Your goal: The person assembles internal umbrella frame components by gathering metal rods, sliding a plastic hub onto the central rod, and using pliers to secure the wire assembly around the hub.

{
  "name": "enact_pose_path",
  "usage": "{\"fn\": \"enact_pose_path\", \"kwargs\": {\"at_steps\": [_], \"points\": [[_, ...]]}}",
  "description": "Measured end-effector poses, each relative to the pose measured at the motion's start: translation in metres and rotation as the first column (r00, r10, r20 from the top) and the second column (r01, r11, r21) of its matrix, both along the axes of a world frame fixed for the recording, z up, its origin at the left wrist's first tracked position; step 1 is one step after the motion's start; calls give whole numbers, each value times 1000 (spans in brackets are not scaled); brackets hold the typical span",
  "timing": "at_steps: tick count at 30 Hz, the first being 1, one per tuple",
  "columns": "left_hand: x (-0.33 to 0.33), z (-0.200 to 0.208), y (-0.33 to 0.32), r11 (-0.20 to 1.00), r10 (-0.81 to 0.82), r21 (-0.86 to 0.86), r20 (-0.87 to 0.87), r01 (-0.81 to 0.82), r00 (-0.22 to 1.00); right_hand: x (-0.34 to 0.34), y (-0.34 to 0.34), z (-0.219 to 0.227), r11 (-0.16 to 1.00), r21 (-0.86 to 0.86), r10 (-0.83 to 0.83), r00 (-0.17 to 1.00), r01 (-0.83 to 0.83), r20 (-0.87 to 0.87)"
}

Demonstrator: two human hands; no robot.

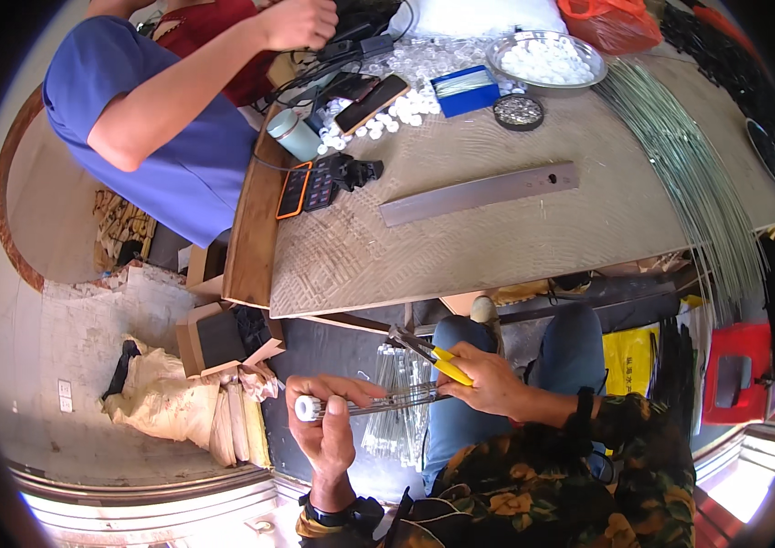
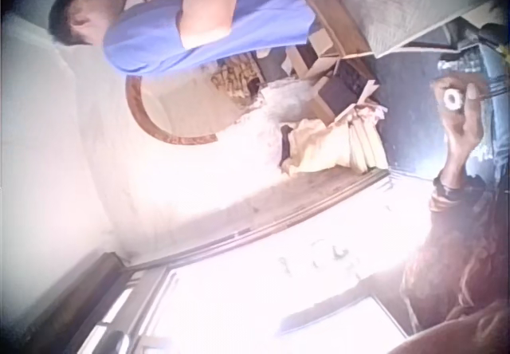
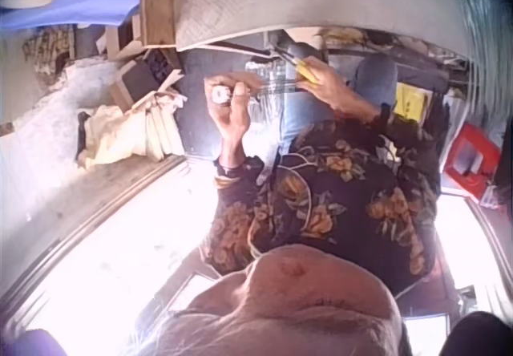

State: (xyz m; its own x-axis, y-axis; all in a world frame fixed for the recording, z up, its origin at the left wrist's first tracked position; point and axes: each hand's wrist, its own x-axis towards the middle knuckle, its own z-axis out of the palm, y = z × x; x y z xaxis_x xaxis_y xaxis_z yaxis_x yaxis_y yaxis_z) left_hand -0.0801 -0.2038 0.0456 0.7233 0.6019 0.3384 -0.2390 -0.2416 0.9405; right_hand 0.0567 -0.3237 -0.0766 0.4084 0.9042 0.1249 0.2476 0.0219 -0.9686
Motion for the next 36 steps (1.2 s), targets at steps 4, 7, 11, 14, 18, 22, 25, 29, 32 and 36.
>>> {"fn": "enact_pose_path", "kwargs": {"at_steps": [4,7,11,14,18,22,25,29,32,36], "points": [[-5,-3,3,997,-74,-32,2,74,997,6,-2,0,993,-26,115,983,-112,142],[-5,-3,1,999,-44,-11,-32,43,999,2,-4,-7,984,-10,175,975,-175,135],[-1,-4,-7,999,-16,-32,-7,16,1000,1,-7,-8,980,12,197,976,-199,96],[3,-9,-4,984,-155,-78,45,158,987,9,-21,12,994,21,105,976,-111,193],[1,-7,-15,966,-245,-88,-1,244,970,38,-42,85,998,-22,57,834,-54,548],[-1,-8,-9,949,-260,135,-174,285,950,45,-56,152,999,-22,32,390,-30,920],[5,-10,-14,934,-284,173,-177,314,942,43,-64,155,999,28,-34,235,30,971],[10,-3,-18,932,-256,202,-220,301,941,43,-68,160,999,18,-23,148,39,989],[11,-2,-20,936,-257,189,-205,296,944,42,-67,162,999,9,-13,98,35,995],[13,-5,-22,954,-217,179,-141,240,966,42,-64,168,1000,-22,21,66,9,998]]}}
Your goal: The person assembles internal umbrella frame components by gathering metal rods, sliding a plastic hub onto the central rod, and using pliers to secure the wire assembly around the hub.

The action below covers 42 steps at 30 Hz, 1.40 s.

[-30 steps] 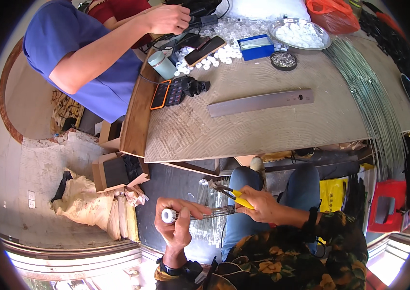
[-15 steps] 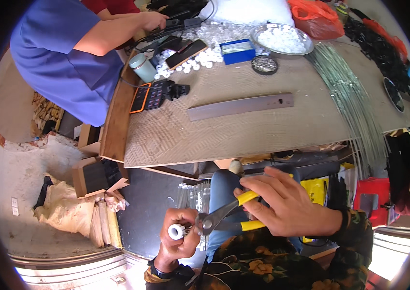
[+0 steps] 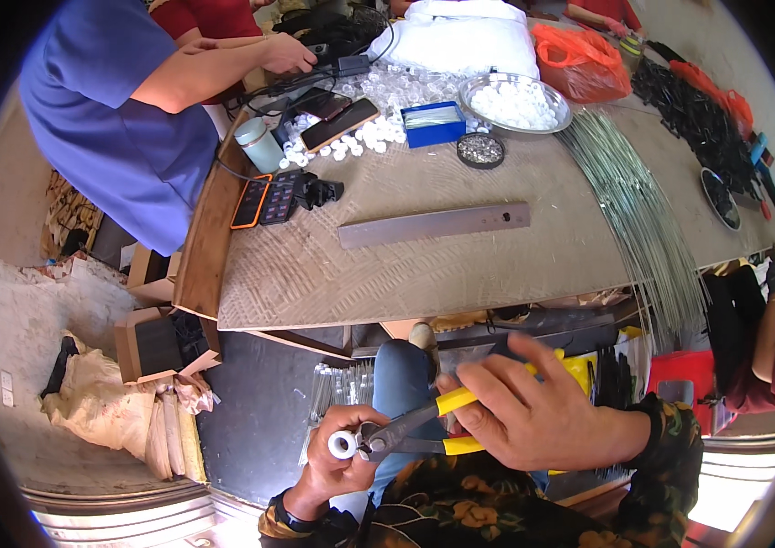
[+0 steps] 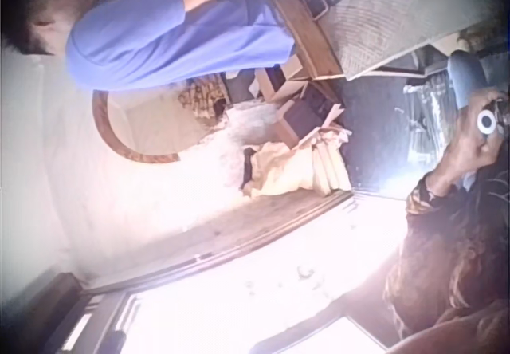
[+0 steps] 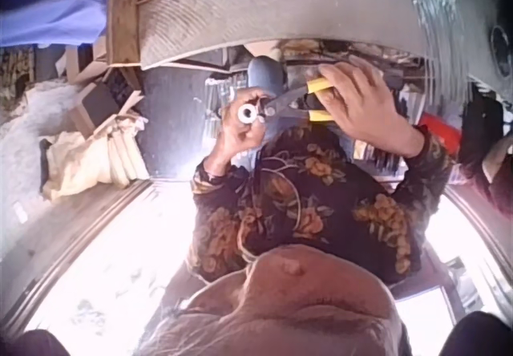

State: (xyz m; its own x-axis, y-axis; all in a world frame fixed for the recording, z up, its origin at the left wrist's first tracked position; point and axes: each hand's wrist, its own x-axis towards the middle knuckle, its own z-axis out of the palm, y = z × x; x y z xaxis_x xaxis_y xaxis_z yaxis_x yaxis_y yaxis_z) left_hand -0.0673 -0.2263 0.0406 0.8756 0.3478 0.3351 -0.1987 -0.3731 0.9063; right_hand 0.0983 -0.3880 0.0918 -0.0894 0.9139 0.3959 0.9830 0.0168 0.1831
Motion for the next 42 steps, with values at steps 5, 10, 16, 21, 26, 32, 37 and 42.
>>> {"fn": "enact_pose_path", "kwargs": {"at_steps": [5,10,16,21,26,32,37,42], "points": [[-2,-3,0,1000,7,20,-16,-6,1000,-4,2,-17,1000,-9,14,1000,-14,-10],[1,-2,1,997,64,40,1,-64,998,-2,5,-31,995,-52,61,952,-80,-300],[-1,1,6,998,11,-63,-40,-14,999,7,15,-9,996,-62,59,986,-69,-158],[0,0,8,982,-18,-186,-28,13,999,10,20,-5,995,-73,65,998,-66,-15],[-3,-1,9,980,17,-198,-10,-18,1000,0,19,-14,995,-73,54,981,-68,-185],[2,2,7,981,42,-191,8,-39,999,-8,15,-43,998,61,50,963,-35,-265],[-3,-3,14,981,-16,-192,-58,4,998,5,10,-26,984,-81,109,888,-161,-446],[0,9,23,961,-276,-22,-46,276,960,37,14,11,563,-506,-198,488,-654,-850]]}}
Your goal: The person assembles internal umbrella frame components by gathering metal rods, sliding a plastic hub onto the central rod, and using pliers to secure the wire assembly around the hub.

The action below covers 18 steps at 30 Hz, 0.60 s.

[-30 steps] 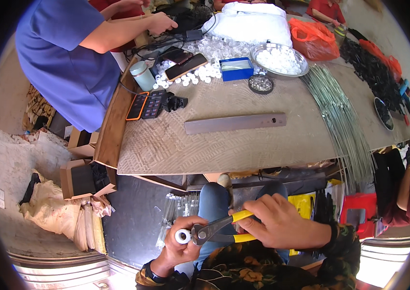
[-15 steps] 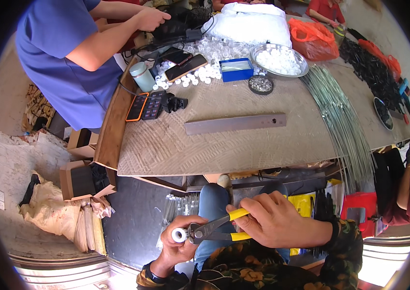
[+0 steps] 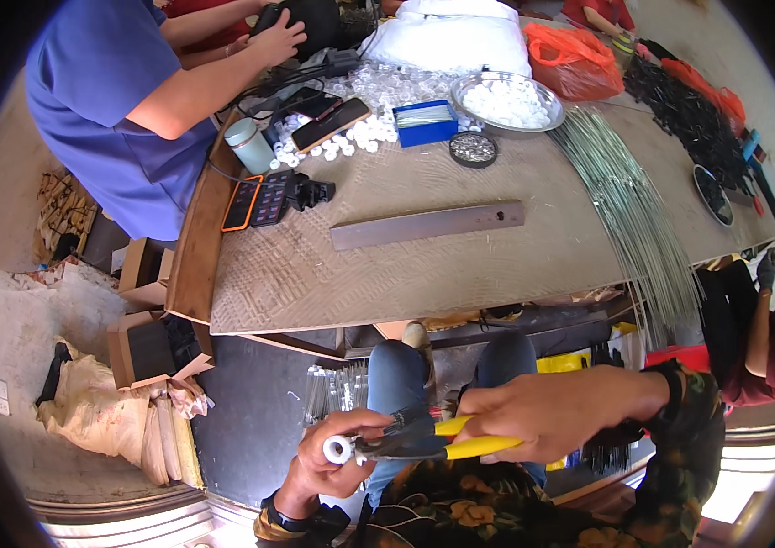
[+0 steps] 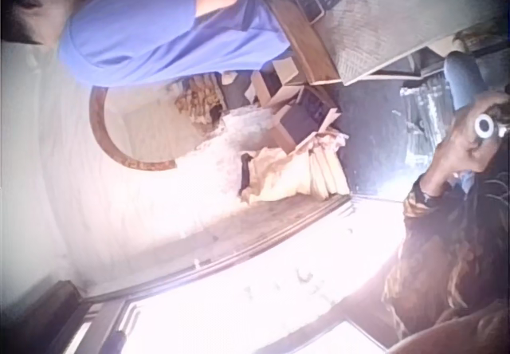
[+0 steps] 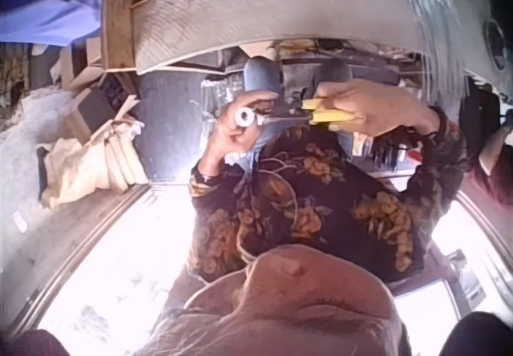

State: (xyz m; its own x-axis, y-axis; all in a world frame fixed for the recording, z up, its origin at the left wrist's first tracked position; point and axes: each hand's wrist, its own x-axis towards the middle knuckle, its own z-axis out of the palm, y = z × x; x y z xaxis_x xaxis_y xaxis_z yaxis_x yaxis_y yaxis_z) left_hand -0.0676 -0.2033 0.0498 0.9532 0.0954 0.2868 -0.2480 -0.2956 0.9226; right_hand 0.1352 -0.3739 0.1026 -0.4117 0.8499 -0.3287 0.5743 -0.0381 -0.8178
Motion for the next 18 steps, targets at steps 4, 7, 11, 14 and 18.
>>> {"fn": "enact_pose_path", "kwargs": {"at_steps": [4,7,11,14,18], "points": [[2,-4,0,955,-100,-279,12,100,995,-3,-6,-17,965,254,-36,994,61,-102],[3,-12,-1,927,-133,-360,-59,103,989,5,-11,-18,962,272,38,987,7,-159],[-1,-27,2,941,-174,-308,-79,142,982,16,-8,13,958,-266,-211,884,103,-417],[4,-35,1,935,-157,-325,-18,143,987,20,-3,43,991,-108,-90,990,77,-113],[15,-24,-7,927,-131,-354,5,124,991,22,-5,69,984,-172,-4,981,37,193]]}}
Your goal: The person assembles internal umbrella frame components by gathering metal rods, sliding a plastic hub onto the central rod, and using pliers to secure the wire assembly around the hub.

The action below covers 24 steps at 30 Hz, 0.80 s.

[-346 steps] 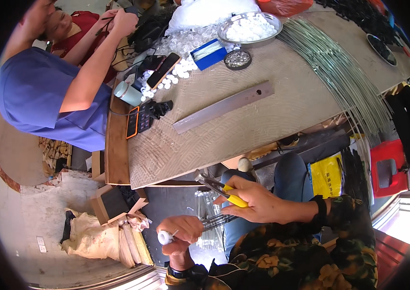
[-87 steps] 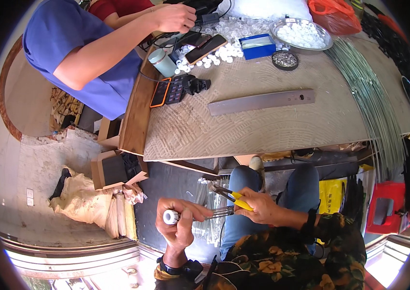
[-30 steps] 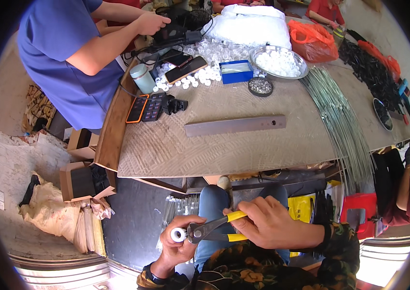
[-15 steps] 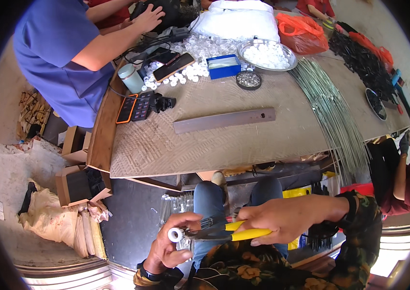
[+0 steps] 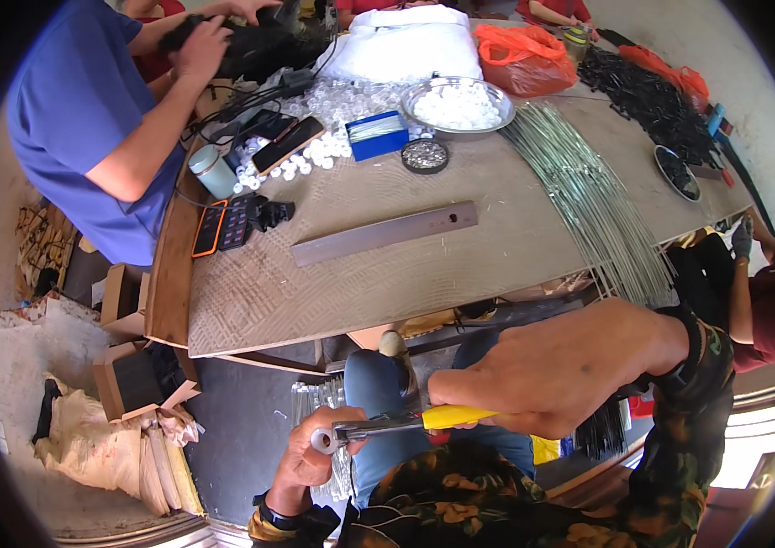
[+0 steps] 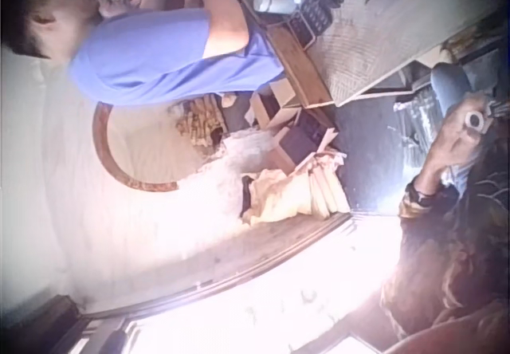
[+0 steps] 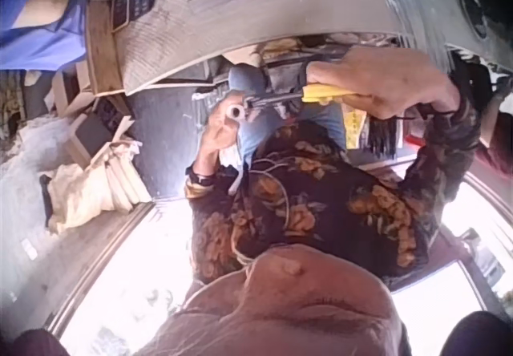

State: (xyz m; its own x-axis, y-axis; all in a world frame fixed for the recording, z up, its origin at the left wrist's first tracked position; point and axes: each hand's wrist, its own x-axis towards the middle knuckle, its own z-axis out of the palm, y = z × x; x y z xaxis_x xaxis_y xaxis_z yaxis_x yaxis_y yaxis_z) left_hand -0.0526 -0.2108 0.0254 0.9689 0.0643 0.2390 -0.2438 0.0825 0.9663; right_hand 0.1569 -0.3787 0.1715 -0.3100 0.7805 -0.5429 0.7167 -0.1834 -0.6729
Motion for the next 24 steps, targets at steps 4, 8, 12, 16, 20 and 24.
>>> {"fn": "enact_pose_path", "kwargs": {"at_steps": [4,8,12,16,20,24], "points": [[4,-1,4,995,-85,55,-11,85,996,-6,-3,12,999,-35,-3,999,5,54],[9,9,0,991,-67,111,-31,70,997,-7,-7,9,1000,-27,4,997,-2,77],[8,9,-1,992,-77,97,-45,81,996,-8,-8,8,999,-51,4,996,1,90],[9,10,-3,983,-99,151,-55,106,994,-6,-12,1,999,-38,5,1000,-3,30],[3,10,-4,985,-21,169,-97,37,995,-14,-12,-18,998,55,-22,999,20,29],[5,15,-2,973,89,220,-106,-64,990,-29,-14,-35,986,95,-136,991,136,-1]]}}
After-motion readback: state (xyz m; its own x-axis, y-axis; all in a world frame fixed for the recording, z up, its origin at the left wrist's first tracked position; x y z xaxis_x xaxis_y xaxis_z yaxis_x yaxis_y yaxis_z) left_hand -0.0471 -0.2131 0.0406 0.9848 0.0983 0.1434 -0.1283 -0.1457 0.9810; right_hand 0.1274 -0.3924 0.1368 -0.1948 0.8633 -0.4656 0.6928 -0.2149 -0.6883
